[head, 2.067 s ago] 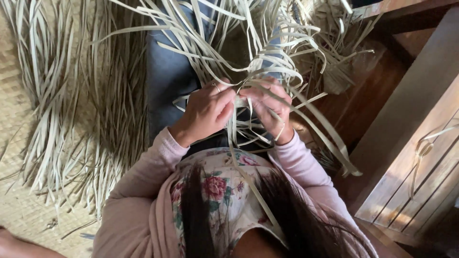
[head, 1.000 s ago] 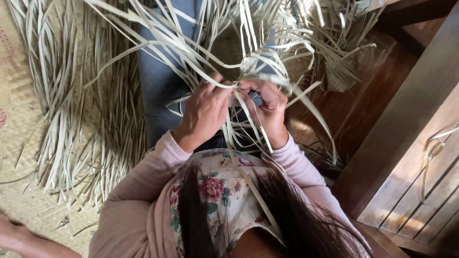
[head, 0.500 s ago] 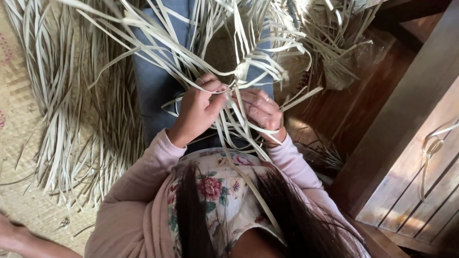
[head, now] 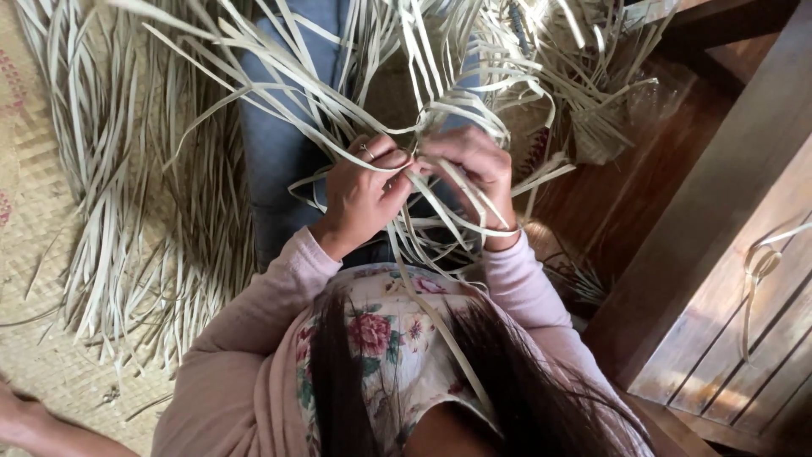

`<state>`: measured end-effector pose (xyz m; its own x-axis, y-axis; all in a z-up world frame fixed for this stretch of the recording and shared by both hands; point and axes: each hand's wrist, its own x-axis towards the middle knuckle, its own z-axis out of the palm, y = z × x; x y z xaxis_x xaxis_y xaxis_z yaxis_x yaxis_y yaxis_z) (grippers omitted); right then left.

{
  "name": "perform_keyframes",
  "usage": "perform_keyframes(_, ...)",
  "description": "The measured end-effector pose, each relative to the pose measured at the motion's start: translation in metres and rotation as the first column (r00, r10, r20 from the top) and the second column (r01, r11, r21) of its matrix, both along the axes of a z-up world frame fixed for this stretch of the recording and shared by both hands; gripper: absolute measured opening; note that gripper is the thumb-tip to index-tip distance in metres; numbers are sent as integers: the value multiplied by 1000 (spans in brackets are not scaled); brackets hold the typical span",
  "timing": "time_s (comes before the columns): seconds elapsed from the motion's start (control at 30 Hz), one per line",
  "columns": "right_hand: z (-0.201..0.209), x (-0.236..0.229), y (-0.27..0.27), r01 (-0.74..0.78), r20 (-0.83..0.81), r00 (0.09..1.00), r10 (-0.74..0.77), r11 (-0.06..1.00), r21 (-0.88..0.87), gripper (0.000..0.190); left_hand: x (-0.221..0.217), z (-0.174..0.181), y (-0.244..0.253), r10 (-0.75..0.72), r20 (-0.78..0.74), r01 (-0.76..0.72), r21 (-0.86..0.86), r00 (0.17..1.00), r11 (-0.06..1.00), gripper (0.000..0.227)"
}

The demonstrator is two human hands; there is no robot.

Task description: Weaving thin flexible strips together to create a basket or mat structure.

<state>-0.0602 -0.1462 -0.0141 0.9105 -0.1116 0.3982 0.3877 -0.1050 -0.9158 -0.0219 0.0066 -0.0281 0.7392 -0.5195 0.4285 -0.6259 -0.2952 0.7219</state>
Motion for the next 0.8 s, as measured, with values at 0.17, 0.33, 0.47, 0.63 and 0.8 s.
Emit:
perform_keyframes(0.17,0,-7,-6,66,45,997,-62,994,-85,5,4,7,0,-71,-190,39,-168,979,985,8)
perform_keyframes(0.33,-44,-24,-17,-87,98,989,110,973,-212,10,2,-3,0,-145,-489,-15,-308,860,951,8)
perform_keyframes(0.47,-17,-21,-14,-147,14,987,162,926,-348,19,-5,-12,-6,-166,-683,-164,-390,711,906,13)
perform_keyframes(0.63,-17,-14,-4,-54,-33,998,47,958,-281,16,-6,-14,-7,67,-430,-212,-299,900,930,12)
perform_keyframes(0.8,-11,-5,6,14,-10,1000,-18,940,-340,18,-9,-50,-1,190,195,-165,-138,962,977,16)
